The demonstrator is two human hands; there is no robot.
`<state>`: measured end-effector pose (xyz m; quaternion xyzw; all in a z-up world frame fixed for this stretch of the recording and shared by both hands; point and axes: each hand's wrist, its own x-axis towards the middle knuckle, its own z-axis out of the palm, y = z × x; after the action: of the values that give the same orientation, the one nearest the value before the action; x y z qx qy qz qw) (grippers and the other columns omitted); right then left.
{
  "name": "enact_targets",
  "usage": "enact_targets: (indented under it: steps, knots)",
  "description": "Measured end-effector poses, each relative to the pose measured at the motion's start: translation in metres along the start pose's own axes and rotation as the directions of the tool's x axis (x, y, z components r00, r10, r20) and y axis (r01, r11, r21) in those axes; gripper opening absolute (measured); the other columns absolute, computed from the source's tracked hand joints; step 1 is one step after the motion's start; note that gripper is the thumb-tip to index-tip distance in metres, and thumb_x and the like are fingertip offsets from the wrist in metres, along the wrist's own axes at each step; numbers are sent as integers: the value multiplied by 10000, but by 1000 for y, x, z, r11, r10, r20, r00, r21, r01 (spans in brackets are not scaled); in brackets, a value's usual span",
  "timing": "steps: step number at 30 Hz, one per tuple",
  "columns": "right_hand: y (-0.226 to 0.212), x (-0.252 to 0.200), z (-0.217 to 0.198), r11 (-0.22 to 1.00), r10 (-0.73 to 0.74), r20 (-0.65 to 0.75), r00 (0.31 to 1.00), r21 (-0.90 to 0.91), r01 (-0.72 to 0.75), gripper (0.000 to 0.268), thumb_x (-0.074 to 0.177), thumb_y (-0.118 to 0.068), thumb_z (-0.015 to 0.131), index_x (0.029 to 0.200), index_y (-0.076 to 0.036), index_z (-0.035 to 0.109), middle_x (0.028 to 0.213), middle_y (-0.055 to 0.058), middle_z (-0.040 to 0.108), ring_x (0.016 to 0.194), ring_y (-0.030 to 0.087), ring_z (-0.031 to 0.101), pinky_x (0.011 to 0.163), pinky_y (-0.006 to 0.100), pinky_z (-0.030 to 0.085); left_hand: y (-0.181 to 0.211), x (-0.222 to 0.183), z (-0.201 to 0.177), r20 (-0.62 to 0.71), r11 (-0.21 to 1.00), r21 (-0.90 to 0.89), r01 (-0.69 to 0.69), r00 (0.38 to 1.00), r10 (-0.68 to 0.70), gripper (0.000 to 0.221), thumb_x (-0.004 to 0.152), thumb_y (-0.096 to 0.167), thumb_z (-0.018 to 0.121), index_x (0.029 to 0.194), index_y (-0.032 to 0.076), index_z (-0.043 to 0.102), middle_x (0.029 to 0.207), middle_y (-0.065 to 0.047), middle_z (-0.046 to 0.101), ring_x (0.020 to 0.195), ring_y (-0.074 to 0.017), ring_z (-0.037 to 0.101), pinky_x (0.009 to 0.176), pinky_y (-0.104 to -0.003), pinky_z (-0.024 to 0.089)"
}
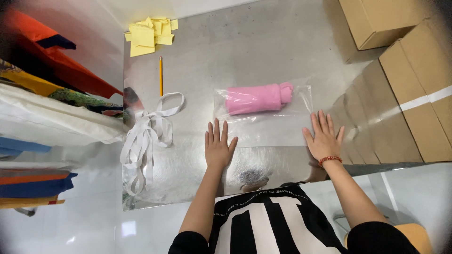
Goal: The person ties a white ribbon around a cardboard box, writes on a yellow sticky note with a pencil, and places the note on the box. They then wrap a pink folded cloth in a clear plastic bag, place it inside a cardboard box, close the box, and tie a white ribbon around it.
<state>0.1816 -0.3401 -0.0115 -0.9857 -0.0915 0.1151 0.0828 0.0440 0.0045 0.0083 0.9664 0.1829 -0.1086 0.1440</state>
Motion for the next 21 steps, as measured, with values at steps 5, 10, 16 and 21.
enact_targets:
  steps: [5,10,16,21]
  knots:
    - [10,1,-18,991,45,34,998,125,-49,716,1082,-688,281,1712,-353,220,1809,-60,130,1657,222,91,1306,623,-6,2,-1,-10,-56,985,-167,-42,998,33,812,1059,643,440,1724,244,200,1807,-144,37,1658,-371,53,1332,-542,96]
    - [14,26,-54,750,197,39,980,638,-176,620,1057,-494,604,1604,-219,503,1724,-2,392,1591,240,330,1313,499,266,13,27,-19,-149,956,-290,-51,989,7,793,1020,473,629,1703,269,280,1794,-197,41,1644,-438,77,1281,-675,159]
    - [62,116,-70,-180,341,125,932,981,-66,656,1108,-356,645,1609,-41,363,1622,168,490,1529,366,450,1260,579,345,66,69,-58,-446,849,-444,-286,893,67,478,970,241,756,1437,234,656,1717,-212,295,1574,-479,295,1251,-592,331]
    - [113,213,-64,-747,187,332,925,659,-86,730,1088,-485,635,1608,-78,325,1629,126,476,1510,285,488,1256,483,442,114,99,-111,-445,595,-706,-384,894,49,306,1025,43,624,1193,235,792,1333,-42,722,1349,-297,628,1141,-475,478]
